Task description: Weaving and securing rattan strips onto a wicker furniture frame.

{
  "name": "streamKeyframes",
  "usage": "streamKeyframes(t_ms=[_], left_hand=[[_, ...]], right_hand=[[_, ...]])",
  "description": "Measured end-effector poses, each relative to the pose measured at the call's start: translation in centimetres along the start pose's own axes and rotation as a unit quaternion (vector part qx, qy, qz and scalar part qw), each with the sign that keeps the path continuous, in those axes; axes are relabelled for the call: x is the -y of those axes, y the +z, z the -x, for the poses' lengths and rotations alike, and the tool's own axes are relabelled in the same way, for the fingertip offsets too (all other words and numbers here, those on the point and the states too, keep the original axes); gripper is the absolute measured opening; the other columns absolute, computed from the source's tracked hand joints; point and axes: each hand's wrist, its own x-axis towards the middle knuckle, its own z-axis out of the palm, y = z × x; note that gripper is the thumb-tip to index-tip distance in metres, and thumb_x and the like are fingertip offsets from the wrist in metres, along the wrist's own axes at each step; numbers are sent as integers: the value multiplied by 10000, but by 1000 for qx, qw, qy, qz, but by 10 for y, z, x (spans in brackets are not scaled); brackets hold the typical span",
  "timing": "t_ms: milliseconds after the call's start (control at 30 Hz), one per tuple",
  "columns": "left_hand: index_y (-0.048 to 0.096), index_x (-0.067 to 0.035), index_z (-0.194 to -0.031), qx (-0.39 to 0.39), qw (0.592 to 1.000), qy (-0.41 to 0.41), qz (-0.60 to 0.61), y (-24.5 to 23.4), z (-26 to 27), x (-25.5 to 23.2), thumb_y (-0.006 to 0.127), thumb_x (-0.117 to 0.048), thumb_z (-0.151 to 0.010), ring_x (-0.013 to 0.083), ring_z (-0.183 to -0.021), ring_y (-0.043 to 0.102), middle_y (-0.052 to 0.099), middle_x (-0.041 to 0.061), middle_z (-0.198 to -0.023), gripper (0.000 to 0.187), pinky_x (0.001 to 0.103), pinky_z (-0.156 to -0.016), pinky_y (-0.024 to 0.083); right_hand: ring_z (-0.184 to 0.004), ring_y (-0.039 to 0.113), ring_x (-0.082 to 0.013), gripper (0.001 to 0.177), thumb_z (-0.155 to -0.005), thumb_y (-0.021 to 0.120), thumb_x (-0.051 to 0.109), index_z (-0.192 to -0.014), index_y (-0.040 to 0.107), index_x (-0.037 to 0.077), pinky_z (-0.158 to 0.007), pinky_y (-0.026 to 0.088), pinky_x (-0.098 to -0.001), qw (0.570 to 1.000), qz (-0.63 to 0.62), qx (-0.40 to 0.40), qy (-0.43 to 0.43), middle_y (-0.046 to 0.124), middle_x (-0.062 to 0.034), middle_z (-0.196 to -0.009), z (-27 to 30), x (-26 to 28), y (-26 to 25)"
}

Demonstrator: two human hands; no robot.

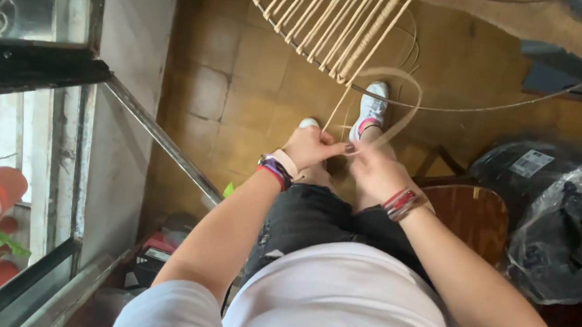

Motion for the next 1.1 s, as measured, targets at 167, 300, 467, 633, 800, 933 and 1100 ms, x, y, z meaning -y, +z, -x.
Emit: streamKeyframes(t_ms=[167,300,467,633,800,933,1100], left_hand=[[735,-153,-1051,-116,916,-72,-377,-5,-9,4,586,-585,-857,355,-946,756,758,166,-932,497,470,-778,621],[735,64,-865,71,983,-25,167,-6,22,-10,505,-256,-969,62,-307,298,325,-11,-462,407,183,-293,265],[754,-293,-930,-82,909,-89,-398,-26,-1,-1,673,-546,-752,326,-943,758,767,105,-913,320,433,-790,622],[635,-117,-880,-26,989,-75,-126,-14,38,-51,592,-377,-832,230,-647,558,584,92,-731,268,349,-542,476],[519,-54,-667,52,971,-59,224,-11,22,-12,546,-313,-966,70,-296,240,332,8,-475,396,229,-258,248],[794,-272,-867,-96,934,-61,-339,-17,1,-2,652,-613,-791,365,-926,747,764,114,-847,378,460,-769,614],[823,-287,-942,-41,995,-79,-47,11,17,-2,634,-490,-845,305,-952,722,769,99,-895,294,437,-886,582]], right_hand=[[-1053,718,-258,296,-1037,463,100,-1248,665,52,-990,559,-442,829,-538,-148,-24,717,-160,-1197,-12,1,3],[-1073,727,-251,326,-1001,462,251,-1162,719,130,-1002,536,-434,963,-265,-49,-5,754,-121,-1114,9,24,-33],[-977,743,-300,377,-943,501,30,-1276,671,-17,-888,595,-374,668,-719,-177,73,738,-252,-1041,-7,1,-6],[-894,691,-247,200,-914,662,9,-1094,749,3,-828,571,-397,823,-520,-228,-8,741,-205,-947,-2,-6,1],[-906,697,-259,168,-919,659,-1,-1064,746,-6,-897,560,-406,769,-608,-196,21,744,-172,-939,2,10,-20],[-743,657,-217,184,-976,569,36,-945,748,6,-839,537,-350,769,-614,-175,34,685,-101,-729,7,2,-39],[-996,733,-252,289,-961,490,434,-931,765,355,-874,580,-397,996,-56,66,32,780,67,-927,-4,-14,28]])
